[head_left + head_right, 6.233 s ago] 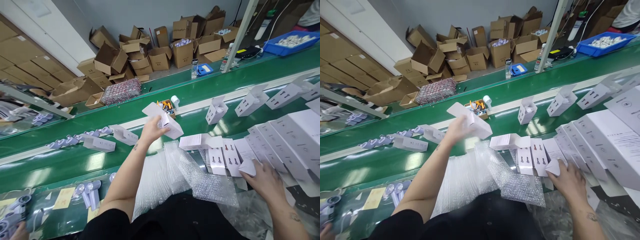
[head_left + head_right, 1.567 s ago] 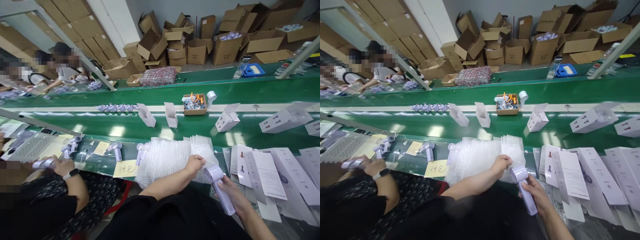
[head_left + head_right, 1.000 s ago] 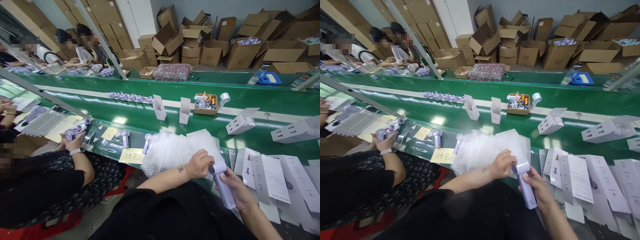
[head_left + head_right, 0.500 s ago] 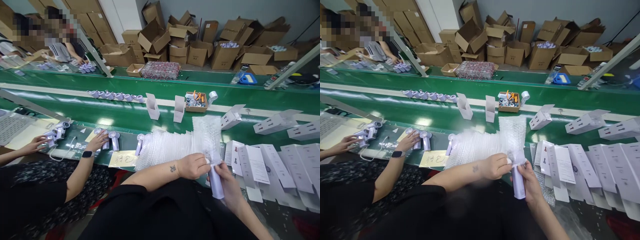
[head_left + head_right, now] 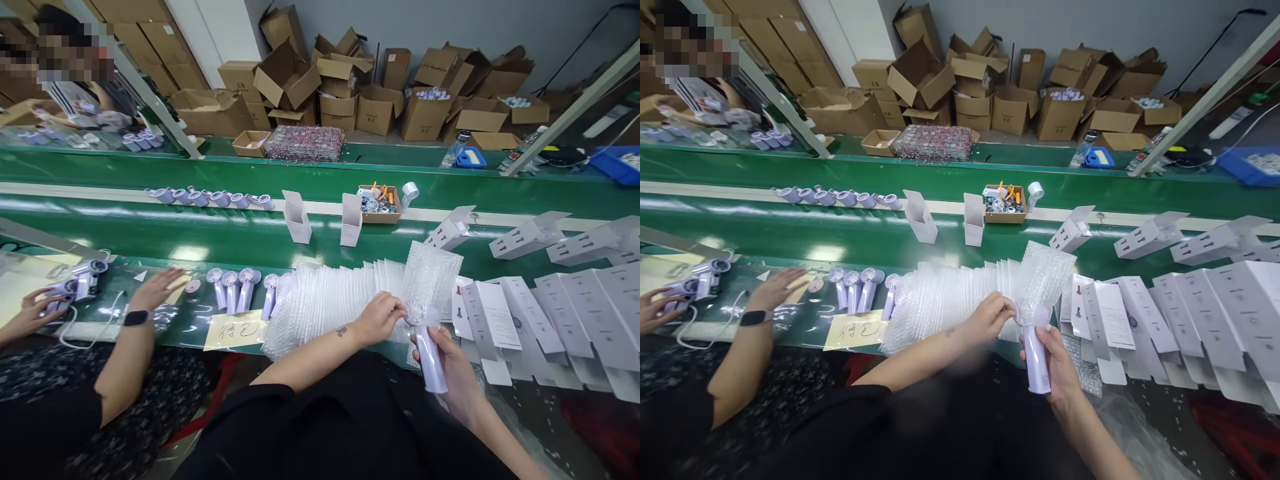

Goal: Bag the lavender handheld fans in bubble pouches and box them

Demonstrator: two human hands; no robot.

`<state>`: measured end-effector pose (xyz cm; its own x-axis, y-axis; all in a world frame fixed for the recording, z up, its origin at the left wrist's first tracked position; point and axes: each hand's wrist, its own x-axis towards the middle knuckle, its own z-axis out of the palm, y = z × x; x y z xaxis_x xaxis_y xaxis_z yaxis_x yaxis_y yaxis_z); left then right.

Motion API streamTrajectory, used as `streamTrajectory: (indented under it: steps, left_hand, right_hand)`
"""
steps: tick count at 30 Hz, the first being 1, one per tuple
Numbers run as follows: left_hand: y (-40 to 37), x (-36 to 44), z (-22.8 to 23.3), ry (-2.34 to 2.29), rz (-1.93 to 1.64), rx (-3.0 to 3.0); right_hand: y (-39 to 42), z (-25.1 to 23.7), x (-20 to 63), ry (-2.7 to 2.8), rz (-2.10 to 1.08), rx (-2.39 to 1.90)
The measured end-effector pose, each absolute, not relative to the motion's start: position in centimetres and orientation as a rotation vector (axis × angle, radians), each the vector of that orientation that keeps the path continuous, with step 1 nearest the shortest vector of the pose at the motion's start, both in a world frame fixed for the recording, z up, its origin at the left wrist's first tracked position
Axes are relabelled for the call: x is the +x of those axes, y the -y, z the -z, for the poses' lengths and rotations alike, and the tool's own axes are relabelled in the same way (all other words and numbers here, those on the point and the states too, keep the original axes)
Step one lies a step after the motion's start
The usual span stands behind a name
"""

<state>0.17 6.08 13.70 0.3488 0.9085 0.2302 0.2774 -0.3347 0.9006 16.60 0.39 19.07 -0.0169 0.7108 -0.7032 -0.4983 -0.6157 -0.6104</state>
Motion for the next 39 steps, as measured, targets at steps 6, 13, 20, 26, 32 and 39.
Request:
streamTrajectory:
  steps: [6, 13, 20, 26, 32, 39]
  left_hand:
    - [-7.6, 0.4, -14.3, -0.846, -0.938, 1.808]
    - [-8.2, 0.1, -12.8, -0.983, -0.819, 2.3]
    - [-9.2, 1.4, -13.6, -0.735, -0.935, 2.021]
    - [-10.0, 1.9, -12.2, -0.842, -0.939, 2.374]
    - [-5.2, 2.4, -11.8, -0.851, -0.811, 2.732]
    - [-6.1, 4.8, -12.8, -1.03, -0.545, 2.243]
  right_hand:
    - [-0.3, -19.4, 16.2, 0.237, -1.779, -1.393]
    - [-0.5, -18.8, 17.0, 0.186, -1.771, -1.398]
    - [-0.5, -19.3, 17.7, 0.239, -1.804, -1.365]
    - [-0.2, -18.6, 17.2, 0.114, -1.873, -1.37]
    - [-0.7, -17.4, 17.7, 0.068, -1.693, -1.437]
    - [-0.8, -16.7, 19.4, 0.138, -1.707, -1.595]
